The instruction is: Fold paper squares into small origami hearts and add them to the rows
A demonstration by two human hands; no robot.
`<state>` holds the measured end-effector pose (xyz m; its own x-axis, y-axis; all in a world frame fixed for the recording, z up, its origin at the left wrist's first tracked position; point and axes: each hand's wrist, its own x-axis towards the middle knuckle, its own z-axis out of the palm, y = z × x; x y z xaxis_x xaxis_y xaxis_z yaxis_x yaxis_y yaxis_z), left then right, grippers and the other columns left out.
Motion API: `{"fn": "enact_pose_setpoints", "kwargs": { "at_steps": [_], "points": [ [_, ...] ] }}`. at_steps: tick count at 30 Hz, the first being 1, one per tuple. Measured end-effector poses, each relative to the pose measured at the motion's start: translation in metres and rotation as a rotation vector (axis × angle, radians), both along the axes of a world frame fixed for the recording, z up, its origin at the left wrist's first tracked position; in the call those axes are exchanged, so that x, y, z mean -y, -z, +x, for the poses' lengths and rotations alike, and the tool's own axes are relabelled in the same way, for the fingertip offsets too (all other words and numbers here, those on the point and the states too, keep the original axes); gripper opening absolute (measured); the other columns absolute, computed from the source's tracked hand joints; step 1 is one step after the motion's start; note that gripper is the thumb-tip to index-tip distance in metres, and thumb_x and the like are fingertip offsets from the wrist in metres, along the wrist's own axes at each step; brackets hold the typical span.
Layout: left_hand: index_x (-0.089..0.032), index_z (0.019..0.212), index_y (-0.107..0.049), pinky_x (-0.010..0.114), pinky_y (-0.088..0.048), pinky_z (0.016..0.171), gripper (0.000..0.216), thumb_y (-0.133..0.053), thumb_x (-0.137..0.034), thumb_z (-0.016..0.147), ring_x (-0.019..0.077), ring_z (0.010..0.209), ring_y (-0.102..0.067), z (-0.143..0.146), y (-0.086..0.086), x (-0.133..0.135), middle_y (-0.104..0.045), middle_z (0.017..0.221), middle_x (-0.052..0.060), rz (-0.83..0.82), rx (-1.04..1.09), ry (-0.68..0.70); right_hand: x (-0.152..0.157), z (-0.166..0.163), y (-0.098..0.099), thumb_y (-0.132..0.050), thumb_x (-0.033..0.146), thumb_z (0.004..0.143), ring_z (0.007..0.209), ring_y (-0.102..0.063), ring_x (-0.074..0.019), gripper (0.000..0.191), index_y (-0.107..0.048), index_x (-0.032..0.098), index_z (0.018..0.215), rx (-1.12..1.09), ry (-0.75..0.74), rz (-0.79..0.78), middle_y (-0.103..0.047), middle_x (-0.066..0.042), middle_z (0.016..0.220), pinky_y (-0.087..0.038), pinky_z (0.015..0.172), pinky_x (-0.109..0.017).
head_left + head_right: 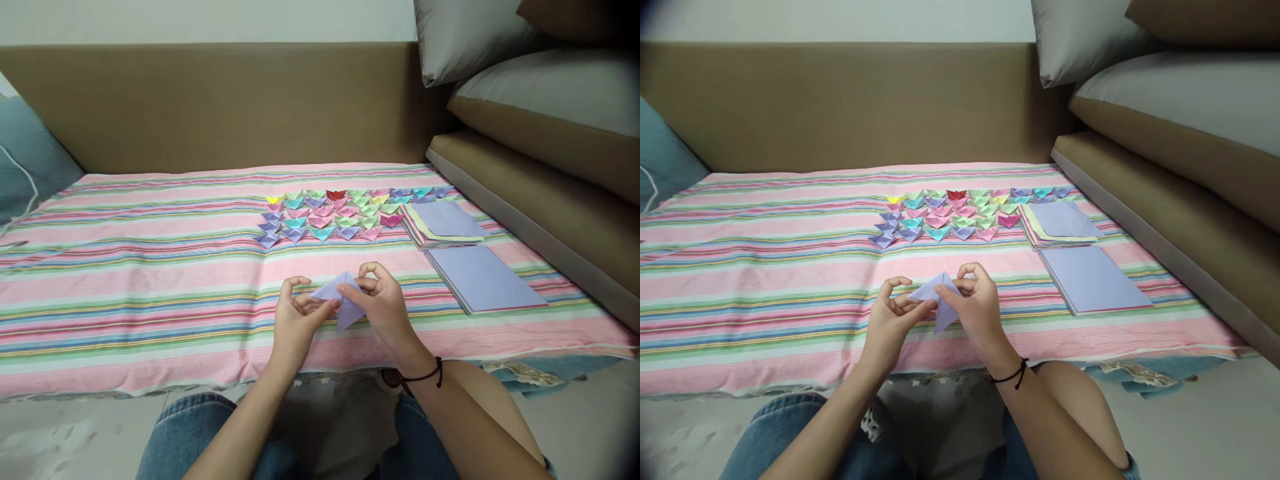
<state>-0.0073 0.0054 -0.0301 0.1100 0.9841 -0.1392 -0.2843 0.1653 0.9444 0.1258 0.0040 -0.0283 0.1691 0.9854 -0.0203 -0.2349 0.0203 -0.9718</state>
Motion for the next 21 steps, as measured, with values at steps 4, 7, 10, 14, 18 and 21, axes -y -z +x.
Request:
{"fn": "enact_pose_setpoints", "kwargs": {
  "at_steps": [4,7,10,14,18,21],
  "points": [
    [-0.022,0.093,-0.036,0.029,-0.055,0.06,0.056,-0.078,-0.021,0.057,0.016,0.053,-0.066,0.0025,0.0,0.0006,-0.068,0.058,-0.003,0.006,-0.004,-0.019,-0.001,-0.0016,-0.0011,-0.076,0.033,0.061,0.041,-0.052,-0.0109,0.043,-0.038,0.023,0.078,-0.029,0.004,-0.02,-0.066,0.004,0.058,-0.037,0.04,-0.02],
    [-0.022,0.092,-0.037,0.025,-0.053,0.06,0.055,-0.079,-0.022,0.057,0.0148,0.055,-0.066,0.0032,0.0002,0.001,-0.068,0.057,-0.004,0.019,0.012,-0.02,-0.0014,-0.0022,-0.0025,-0.078,0.032,0.057,0.042,-0.053,-0.0116,0.047,-0.037,0.024,0.078,-0.076,-0.002,-0.048,-0.067,0.004,0.058,-0.038,0.04,-0.02],
    [-0.022,0.092,-0.038,0.023,-0.052,0.059,0.054,-0.079,-0.023,0.056,0.0135,0.054,-0.065,0.0029,0.0021,0.0006,-0.066,0.057,-0.006,0.029,0.013,-0.022,-0.0013,-0.0028,-0.0028,-0.08,0.032,0.055,0.041,-0.053,-0.0116,0.049,-0.037,0.024,0.077,-0.095,-0.003,-0.062,-0.067,0.005,0.058,-0.038,0.04,-0.02],
    [-0.022,0.092,-0.039,0.021,-0.05,0.058,0.051,-0.078,-0.025,0.058,0.012,0.054,-0.064,0.0021,0.0034,-0.001,-0.065,0.057,-0.007,0.039,0.005,-0.011,-0.0014,-0.0028,-0.0009,-0.078,0.033,0.057,0.04,-0.051,-0.0108,0.047,-0.039,0.024,0.08,-0.083,0.0,-0.05,-0.067,0.005,0.058,-0.037,0.039,-0.02],
    [-0.022,0.099,-0.041,0.021,-0.051,0.058,0.048,-0.074,-0.023,0.064,0.0114,0.056,-0.064,0.0003,0.0016,-0.0015,-0.065,0.061,-0.006,0.116,-0.045,0.029,-0.0015,-0.0017,0.0006,-0.077,0.031,0.061,0.042,-0.053,-0.0109,0.043,-0.042,0.023,0.084,-0.069,-0.009,-0.035,-0.068,0.004,0.061,-0.039,0.041,-0.02],
    [-0.022,0.11,-0.049,0.024,-0.054,0.062,0.046,-0.07,-0.024,0.069,0.0134,0.065,-0.066,-0.0025,0.0016,-0.0007,-0.067,0.08,0.0,0.237,-0.162,0.038,-0.0013,-0.001,0.0005,-0.076,0.031,0.063,0.044,-0.056,-0.0115,0.039,-0.044,0.023,0.085,-0.061,-0.011,-0.024,-0.069,0.003,0.061,-0.04,0.043,-0.02]
  ]
}}
